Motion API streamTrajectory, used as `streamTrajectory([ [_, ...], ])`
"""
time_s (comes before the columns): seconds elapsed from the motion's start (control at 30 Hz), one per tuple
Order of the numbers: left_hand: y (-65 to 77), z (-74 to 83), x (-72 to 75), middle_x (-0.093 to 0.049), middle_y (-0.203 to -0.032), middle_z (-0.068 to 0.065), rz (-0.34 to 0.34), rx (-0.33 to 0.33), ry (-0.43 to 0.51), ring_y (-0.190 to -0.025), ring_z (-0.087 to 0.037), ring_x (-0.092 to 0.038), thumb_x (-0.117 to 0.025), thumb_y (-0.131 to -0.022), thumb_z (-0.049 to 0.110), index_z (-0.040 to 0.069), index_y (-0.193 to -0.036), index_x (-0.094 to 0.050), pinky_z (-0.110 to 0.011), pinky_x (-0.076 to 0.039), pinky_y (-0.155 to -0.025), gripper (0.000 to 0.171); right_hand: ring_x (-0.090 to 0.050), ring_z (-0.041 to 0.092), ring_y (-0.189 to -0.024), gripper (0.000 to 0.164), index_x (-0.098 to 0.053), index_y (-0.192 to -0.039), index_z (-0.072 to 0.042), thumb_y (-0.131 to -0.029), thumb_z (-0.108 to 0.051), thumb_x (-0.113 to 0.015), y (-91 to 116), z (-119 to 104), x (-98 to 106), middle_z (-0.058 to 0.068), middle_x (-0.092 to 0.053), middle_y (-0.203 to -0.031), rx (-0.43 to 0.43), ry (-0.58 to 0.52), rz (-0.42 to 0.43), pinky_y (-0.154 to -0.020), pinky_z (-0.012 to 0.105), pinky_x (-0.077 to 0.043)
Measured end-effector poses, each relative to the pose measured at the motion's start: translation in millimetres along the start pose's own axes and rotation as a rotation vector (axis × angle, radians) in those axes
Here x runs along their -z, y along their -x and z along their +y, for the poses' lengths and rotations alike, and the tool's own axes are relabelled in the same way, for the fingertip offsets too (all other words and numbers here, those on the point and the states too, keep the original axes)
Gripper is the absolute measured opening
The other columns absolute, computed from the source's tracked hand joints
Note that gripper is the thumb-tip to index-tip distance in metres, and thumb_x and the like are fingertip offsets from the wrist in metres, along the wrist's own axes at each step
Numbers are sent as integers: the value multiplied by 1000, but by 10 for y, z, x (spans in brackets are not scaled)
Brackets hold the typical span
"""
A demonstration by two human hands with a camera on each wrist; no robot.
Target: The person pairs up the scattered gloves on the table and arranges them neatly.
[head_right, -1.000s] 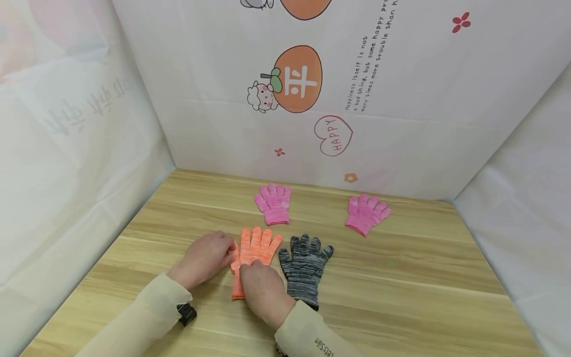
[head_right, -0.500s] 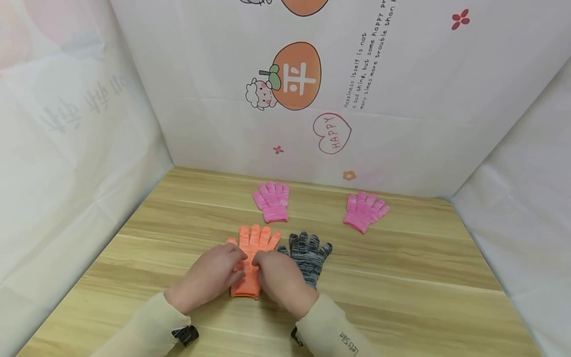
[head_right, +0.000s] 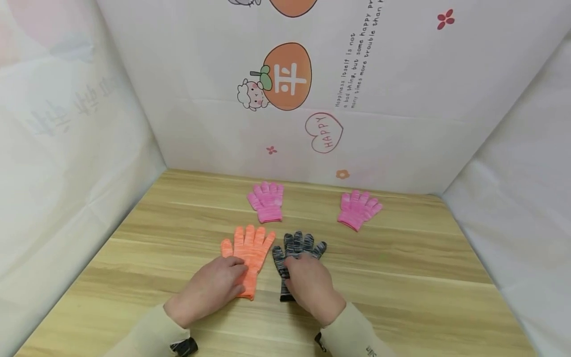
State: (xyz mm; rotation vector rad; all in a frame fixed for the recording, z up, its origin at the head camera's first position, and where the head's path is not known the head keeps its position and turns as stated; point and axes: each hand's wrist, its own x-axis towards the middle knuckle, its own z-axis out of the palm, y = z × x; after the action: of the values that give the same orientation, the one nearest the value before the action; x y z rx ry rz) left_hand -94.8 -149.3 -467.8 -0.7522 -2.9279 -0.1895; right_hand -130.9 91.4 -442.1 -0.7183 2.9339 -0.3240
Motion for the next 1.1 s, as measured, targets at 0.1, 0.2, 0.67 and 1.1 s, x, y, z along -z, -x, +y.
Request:
streamTrajectory([
  [0.1,-11,2,0,-73,-113,-7,-23,0,-2,-97,-25,-70,-76,-93,29,10,-102,-73,-40,-57,-87,20,-68,27,-97,30,-76,-113,-13,-87,-22,-85,27,15,-34,6,-73,-104,-22,26,-4,-83,46,-58],
  [0.2,-7,1,6,-73,-113,-7,-30,1,2,-97,-25,-69,-76,-93,28,11,-101,-73,-40,-57,-87,19,-67,26,-96,30,-75,-113,-13,-87,-23,-85,17,6,-60,7,-71,-103,-34,49,-15,-81,46,-57],
  [0.67,-2,25,28,-73,-109,-6,-11,9,3,-93,-25,-69,-78,-91,26,11,-97,-72,-39,-57,-84,18,-66,26,-93,28,-75,-113,-13,-89,-25,-83,-14,-37,-92,8,-71,-100,-67,67,-33,-79,46,-57],
  [1.1,-10,30,25,-73,-108,-5,-3,11,2,-92,-24,-68,-80,-89,27,13,-91,-70,-39,-57,-84,17,-66,27,-93,29,-75,-113,-13,-88,-25,-83,-15,-23,-106,9,-71,-100,-64,64,-32,-79,46,-57],
])
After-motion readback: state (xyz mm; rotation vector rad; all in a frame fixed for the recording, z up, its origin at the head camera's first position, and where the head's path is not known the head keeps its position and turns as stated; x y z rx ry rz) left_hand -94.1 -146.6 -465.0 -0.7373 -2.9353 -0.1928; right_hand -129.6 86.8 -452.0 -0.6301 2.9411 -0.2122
